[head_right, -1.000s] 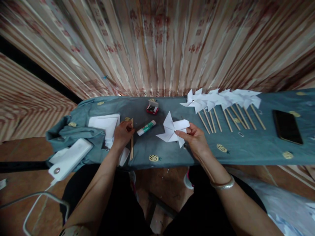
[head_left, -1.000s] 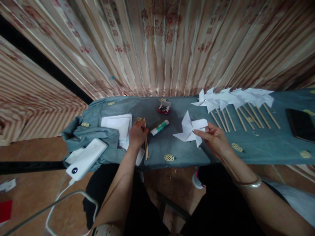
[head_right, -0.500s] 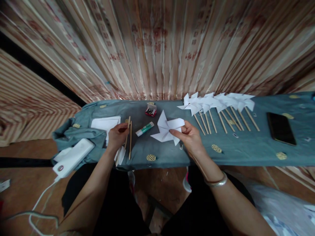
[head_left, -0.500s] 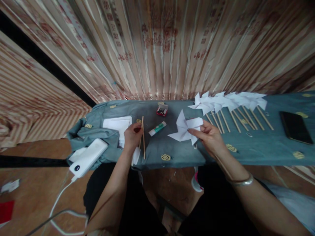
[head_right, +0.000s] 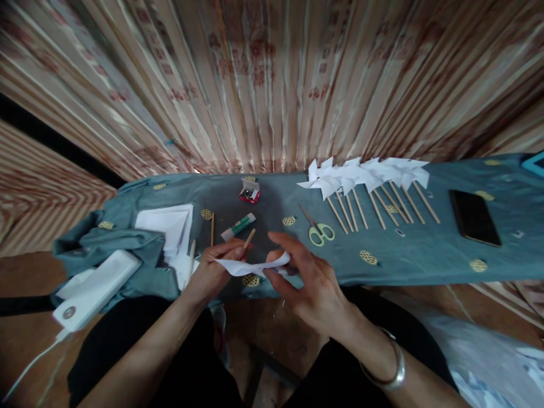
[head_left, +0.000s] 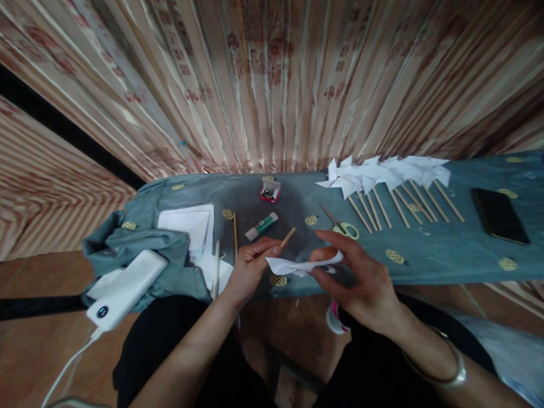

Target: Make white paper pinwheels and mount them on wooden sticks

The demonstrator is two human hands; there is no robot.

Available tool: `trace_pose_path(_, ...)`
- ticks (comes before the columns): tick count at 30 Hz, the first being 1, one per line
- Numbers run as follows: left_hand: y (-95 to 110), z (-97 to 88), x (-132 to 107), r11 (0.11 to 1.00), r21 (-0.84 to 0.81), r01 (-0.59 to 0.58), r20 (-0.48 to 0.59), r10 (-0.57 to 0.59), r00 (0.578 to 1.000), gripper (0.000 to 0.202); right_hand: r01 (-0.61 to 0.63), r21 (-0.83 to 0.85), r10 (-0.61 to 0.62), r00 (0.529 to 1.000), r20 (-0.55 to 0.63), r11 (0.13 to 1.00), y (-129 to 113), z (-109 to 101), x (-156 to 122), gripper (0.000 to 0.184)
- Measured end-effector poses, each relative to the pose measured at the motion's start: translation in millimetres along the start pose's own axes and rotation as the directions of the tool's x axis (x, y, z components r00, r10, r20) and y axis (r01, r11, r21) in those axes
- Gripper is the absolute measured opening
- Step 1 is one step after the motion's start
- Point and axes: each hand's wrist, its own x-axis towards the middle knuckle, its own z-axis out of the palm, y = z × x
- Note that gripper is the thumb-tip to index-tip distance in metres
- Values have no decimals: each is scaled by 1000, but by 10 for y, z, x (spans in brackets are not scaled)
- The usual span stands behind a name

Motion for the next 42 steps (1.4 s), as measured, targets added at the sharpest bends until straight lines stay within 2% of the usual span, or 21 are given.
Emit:
trace_pose_path(4, -79, 118, -62, 986, -104, 127, 79, -119, 990, 17, 76, -137, -82, 996, -39, 988, -21, 5, 7, 58)
trace_pose_path(6, -68, 155, -94, 981, -131, 146, 111, -132, 985, 15, 118, -210, -131, 990, -50, 970, -39, -2, 4, 57)
trace_pose_path(12, 20, 179, -169, 986, -136, 98, 114, -83, 990, 11, 325, -395, -357, 934, -10, 860, -128, -72, -15, 62)
trace_pose_path(16, 63, 172, -189, 991, -112, 70, 100, -59, 993, 8, 428, -419, -446, 893, 60, 801, -142, -115, -11, 64)
trace_pose_path(23, 91, 177, -205, 996, -92, 22, 67, -16, 998, 6, 424, -428, -452, 891, 38, 798, -98, -97, -18, 67)
trace_pose_path(27, 94, 172, -203, 996, -85, 21, 46, -17, 999, 8, 410, -423, -420, 904, 74, 808, -96, -91, -10, 65)
trace_pose_path(42, 40, 179, -181, 998, -64, 25, -11, -26, 1000, 12, 389, -399, -414, 910, 26, 830, -60, -66, -41, 63)
